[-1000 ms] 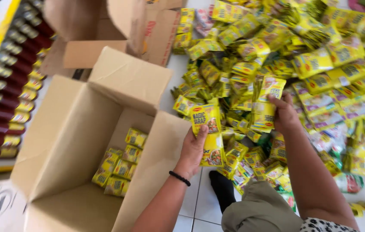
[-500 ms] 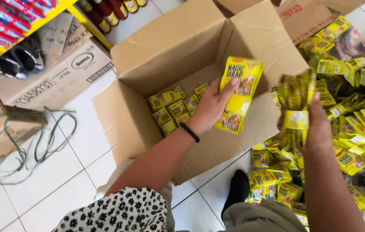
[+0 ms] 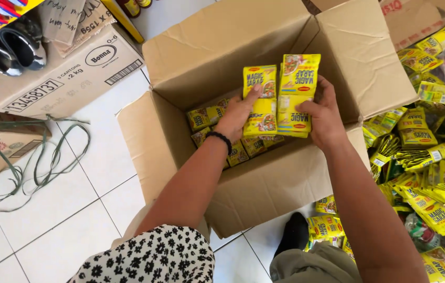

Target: The person picks up seasoning packets from a large pile on the floor and places them into cardboard boxes.

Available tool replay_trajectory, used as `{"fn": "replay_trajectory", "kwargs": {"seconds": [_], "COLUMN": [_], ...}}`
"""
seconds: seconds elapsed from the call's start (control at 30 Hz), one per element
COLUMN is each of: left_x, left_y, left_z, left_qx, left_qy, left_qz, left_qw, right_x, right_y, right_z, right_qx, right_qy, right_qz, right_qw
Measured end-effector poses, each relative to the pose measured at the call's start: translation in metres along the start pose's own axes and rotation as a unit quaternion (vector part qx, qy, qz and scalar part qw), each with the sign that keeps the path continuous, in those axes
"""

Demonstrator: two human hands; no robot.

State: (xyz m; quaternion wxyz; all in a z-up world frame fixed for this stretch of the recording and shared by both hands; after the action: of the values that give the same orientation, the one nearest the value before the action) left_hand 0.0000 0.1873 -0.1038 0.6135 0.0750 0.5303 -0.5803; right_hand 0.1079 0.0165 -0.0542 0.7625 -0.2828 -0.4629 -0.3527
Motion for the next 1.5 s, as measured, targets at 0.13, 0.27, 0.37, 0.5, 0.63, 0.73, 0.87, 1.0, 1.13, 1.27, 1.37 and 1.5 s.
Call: {"fn": "replay_trajectory", "kwargs": {"seconds": [0.13, 0.27, 0.37, 0.5, 0.63, 0.73, 0.87, 1.0, 1.13, 1.27, 1.37, 1.5], "left_x": [0.027, 0.07, 0.106, 0.162, 0.178, 0.059, 0.031, 0.062, 0.136, 0.173, 0.18, 0.123], "left_y": [0.046, 0.099, 0.117, 0.149, 0.149, 0.088, 0.084, 0.122, 0.174, 0.197, 0.197, 0.13], "left_z": [-0.04, -0.07, -0.073, -0.086, -0.091, -0.025, 0.042, 0.039, 0.019, 0.002, -0.003, 0.027], "left_qx": [-0.052, -0.06, -0.043, -0.051, -0.058, -0.154, 0.122, 0.088, 0.043, -0.044, -0.052, -0.033], "left_qy": [0.101, 0.489, 0.505, 0.46, 0.654, 0.472, 0.089, 0.118, 0.147, 0.381, 0.498, 0.597], "left_qz": [0.048, 0.062, 0.027, 0.05, -0.019, 0.194, -0.011, 0.039, 0.089, 0.142, 0.129, 0.21], "left_qw": [0.992, 0.868, 0.862, 0.885, 0.754, 0.846, 0.989, 0.988, 0.984, 0.913, 0.856, 0.774], "right_x": [0.004, -0.006, -0.017, -0.025, -0.029, -0.026, -0.031, -0.025, 0.0, -0.002, -0.002, -0.004], "right_y": [-0.003, 0.001, 0.002, 0.005, 0.005, 0.002, 0.0, 0.0, -0.01, -0.013, -0.013, -0.012], "right_z": [0.004, -0.018, -0.028, -0.039, -0.044, -0.036, -0.031, -0.041, -0.032, -0.032, -0.031, -0.03], "right_qx": [-0.054, -0.062, -0.075, -0.116, -0.112, -0.084, -0.065, -0.063, -0.121, -0.125, -0.114, -0.113], "right_qy": [-0.079, -0.346, -0.293, -0.149, -0.178, -0.149, -0.151, -0.277, -0.263, -0.154, -0.15, -0.146], "right_qz": [0.045, 0.009, 0.031, 0.061, 0.055, 0.065, 0.11, -0.021, -0.083, -0.045, -0.043, -0.032], "right_qw": [0.994, 0.936, 0.953, 0.98, 0.976, 0.983, 0.98, 0.959, 0.954, 0.979, 0.981, 0.982]}}
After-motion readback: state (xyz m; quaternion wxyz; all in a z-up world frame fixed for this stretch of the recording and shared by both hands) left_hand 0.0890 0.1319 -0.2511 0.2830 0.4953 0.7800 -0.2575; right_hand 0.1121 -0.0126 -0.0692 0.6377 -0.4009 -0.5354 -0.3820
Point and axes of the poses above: each hand's wrist, its own y-axis towards the middle knuckle, its own z-axis out of the palm, x = y × z, the point moved 7 cm from there along y, towards the middle knuckle, and after that the axes turned 3 degrees about y, right-handed, at the moved point
